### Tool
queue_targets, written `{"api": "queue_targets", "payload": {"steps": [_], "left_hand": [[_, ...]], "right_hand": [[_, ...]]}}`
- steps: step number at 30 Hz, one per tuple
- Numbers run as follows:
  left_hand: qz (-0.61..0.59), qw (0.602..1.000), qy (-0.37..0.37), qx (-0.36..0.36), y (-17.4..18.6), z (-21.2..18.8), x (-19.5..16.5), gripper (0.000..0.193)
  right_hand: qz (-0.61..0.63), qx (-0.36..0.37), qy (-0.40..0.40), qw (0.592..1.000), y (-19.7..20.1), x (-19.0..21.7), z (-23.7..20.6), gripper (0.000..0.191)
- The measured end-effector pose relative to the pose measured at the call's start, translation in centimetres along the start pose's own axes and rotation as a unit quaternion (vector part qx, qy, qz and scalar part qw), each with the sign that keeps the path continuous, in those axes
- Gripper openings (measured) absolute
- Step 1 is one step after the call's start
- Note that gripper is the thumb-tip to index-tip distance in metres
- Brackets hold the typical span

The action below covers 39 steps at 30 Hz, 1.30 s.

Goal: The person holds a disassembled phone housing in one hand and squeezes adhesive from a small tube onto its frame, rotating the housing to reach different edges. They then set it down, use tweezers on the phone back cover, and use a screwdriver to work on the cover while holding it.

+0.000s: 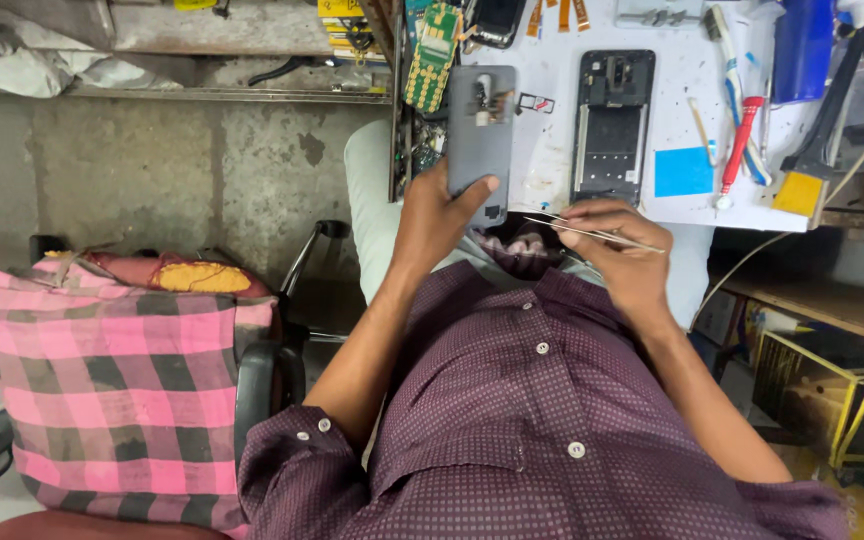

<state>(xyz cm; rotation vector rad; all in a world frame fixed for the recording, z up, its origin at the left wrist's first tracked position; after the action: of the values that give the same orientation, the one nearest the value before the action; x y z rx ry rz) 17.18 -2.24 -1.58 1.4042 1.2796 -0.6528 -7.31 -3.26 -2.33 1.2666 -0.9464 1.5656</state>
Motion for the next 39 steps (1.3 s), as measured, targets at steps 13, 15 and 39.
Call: {"api": "queue_targets", "payload": {"steps": [13, 15, 39], "left_hand": [[0.113, 0.993, -0.023, -0.006, 1.1, -0.3, -0.3, 0.042], [0.104, 0.994, -0.032, -0.009, 1.0, -0.3, -0.2, 0.041], [0.019, 1.000, -0.011, -0.020, 1.8, -0.4, -0.9, 0.035]], "right_hand": [[-0.156, 0.020, 0.138, 0.978, -2.9, 0.8, 0.8, 0.010], [-0.155, 0.023, 0.131, 0.979, -3.1, 0.5, 1.0, 0.009], [-0.134, 0.020, 0.140, 0.981, -2.5, 1.6, 0.8, 0.015]]}}
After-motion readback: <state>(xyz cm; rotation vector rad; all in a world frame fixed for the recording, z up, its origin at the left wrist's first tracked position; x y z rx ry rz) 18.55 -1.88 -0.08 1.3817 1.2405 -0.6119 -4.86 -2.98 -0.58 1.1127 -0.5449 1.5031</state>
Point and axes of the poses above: each hand's wrist, its own z-axis towards the middle knuckle, its own y-axis out of the back of the hand, x = y × z, the point moved 7 cm from there along z, towards the middle knuckle, and after that the axes turned 11 degrees about y, right-handed, at the moved point
